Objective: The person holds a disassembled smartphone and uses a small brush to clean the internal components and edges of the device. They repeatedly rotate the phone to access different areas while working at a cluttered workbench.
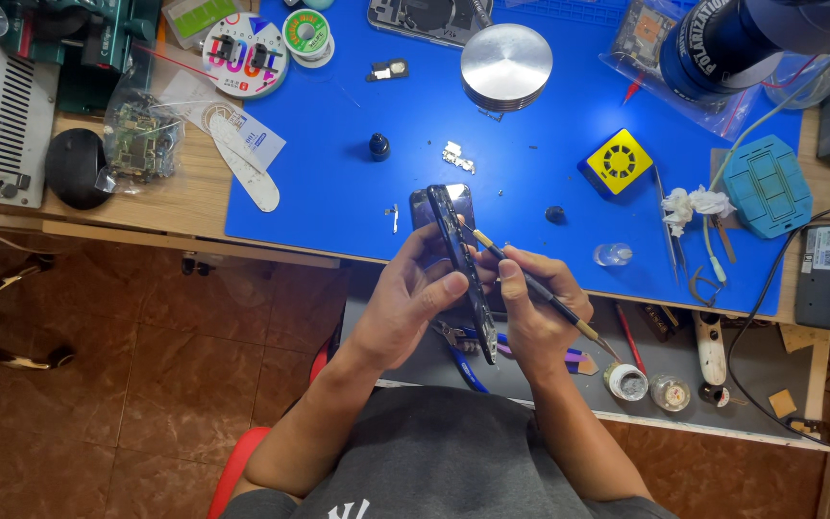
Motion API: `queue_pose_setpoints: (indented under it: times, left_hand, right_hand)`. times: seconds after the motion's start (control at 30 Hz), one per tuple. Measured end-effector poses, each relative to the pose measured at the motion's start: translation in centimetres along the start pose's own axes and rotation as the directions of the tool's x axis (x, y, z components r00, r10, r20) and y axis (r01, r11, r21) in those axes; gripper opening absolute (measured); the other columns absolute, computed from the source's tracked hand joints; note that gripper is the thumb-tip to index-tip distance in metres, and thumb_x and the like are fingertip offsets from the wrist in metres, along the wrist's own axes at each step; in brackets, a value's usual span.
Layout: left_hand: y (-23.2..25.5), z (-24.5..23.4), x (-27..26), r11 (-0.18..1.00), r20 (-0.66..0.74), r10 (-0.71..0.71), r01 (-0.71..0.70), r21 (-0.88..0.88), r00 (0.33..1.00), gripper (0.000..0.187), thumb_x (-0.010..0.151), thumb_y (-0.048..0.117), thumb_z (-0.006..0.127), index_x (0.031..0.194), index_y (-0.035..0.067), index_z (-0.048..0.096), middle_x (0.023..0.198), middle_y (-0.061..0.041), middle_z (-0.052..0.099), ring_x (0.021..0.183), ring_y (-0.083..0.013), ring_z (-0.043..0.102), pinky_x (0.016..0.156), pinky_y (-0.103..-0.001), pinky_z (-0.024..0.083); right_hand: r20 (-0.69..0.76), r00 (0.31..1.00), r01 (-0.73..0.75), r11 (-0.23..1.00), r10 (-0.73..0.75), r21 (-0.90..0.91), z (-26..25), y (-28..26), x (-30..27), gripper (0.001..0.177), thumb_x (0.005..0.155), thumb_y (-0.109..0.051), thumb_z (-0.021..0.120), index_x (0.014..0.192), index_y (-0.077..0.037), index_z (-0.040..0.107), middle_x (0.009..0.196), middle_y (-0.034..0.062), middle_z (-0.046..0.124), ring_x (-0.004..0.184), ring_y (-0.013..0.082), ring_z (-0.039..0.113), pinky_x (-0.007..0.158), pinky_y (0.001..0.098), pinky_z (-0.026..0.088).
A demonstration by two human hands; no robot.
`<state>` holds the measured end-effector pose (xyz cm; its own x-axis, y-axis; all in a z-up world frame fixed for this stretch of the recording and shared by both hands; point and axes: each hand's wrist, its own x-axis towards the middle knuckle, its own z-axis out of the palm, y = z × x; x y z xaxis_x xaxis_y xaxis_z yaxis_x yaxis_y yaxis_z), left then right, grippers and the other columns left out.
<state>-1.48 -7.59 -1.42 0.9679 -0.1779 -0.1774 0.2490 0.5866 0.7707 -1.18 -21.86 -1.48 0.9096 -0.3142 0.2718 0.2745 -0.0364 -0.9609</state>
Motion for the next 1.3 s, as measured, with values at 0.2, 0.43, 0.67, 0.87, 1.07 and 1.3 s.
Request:
queue_pose_setpoints:
  times: [0.2,0.43,0.67,0.87,1.07,1.3]
  left_hand:
    - [0.8,0.7,-0.1,0.999,-0.008,-0.005,0.005,-0.054,1.000,0.087,0.087,0.031,0.082,0.155,-0.003,0.039,0.128,-0.025,0.054,0.116,-0.0318,0.064,0.099,-0.053,0.061]
    - [1.2,0.9,0.0,0.998,-0.009,0.013,-0.013,-0.056,1.000,0.086,0.088,0.029,0.081,0.155,-0.005,0.038,0.128,-0.027,0.053,0.117,-0.0344,0.064,0.099,-0.056,0.060]
    - [0.7,0.3,0.1,1.000,0.008,0.019,-0.019,-0.019,1.000,0.085,0.090,0.028,0.080,0.156,-0.004,0.038,0.127,-0.026,0.052,0.119,-0.0335,0.061,0.103,-0.058,0.057]
    - [0.7,0.1,0.2,1.000,0.004,0.029,-0.029,0.004,1.000,0.086,0.089,0.029,0.081,0.157,-0.002,0.038,0.128,-0.025,0.052,0.120,-0.0316,0.061,0.106,-0.057,0.056]
    - [0.8,0.3,-0.1,1.000,-0.005,0.018,-0.018,-0.005,1.000,0.086,0.089,0.027,0.081,0.157,-0.001,0.038,0.128,-0.023,0.051,0.120,-0.0298,0.060,0.106,-0.054,0.056]
    - [0.9,0.2,0.2,1.000,0.006,0.028,-0.028,0.008,1.000,0.087,0.089,0.029,0.081,0.157,-0.002,0.037,0.127,-0.024,0.051,0.119,-0.0304,0.061,0.107,-0.053,0.057]
  right_hand:
    - [0.022,0.999,-0.048,0.999,0.047,0.020,-0.5,0.4,0.4,0.013,0.093,0.000,0.078,0.102,0.009,0.075,0.088,0.0258,0.078,0.075,0.0246,0.077,0.064,0.0343,0.063]
    - [0.040,0.997,-0.068,0.993,0.065,0.094,0.2,0.1,0.6,0.014,0.093,0.003,0.077,0.104,0.010,0.073,0.089,0.0285,0.077,0.072,0.0260,0.077,0.061,0.0361,0.064]
    - [0.058,0.996,-0.067,0.995,0.063,0.076,-0.1,0.4,0.6,0.014,0.092,0.005,0.077,0.104,0.011,0.073,0.090,0.0290,0.077,0.072,0.0257,0.077,0.060,0.0351,0.066]
    - [0.063,0.996,-0.060,0.996,0.056,0.071,-0.4,0.8,0.5,0.014,0.092,0.005,0.078,0.104,0.011,0.074,0.091,0.0284,0.077,0.073,0.0256,0.077,0.060,0.0355,0.066]
    - [0.069,0.997,-0.050,0.997,0.046,0.057,-0.2,0.2,0.6,0.015,0.092,0.005,0.078,0.105,0.010,0.074,0.092,0.0277,0.077,0.074,0.0260,0.077,0.061,0.0356,0.066]
    - [0.084,0.996,-0.037,0.999,0.035,0.029,-0.4,0.5,0.6,0.014,0.092,0.004,0.078,0.104,0.010,0.074,0.092,0.0275,0.077,0.074,0.0261,0.077,0.061,0.0355,0.065]
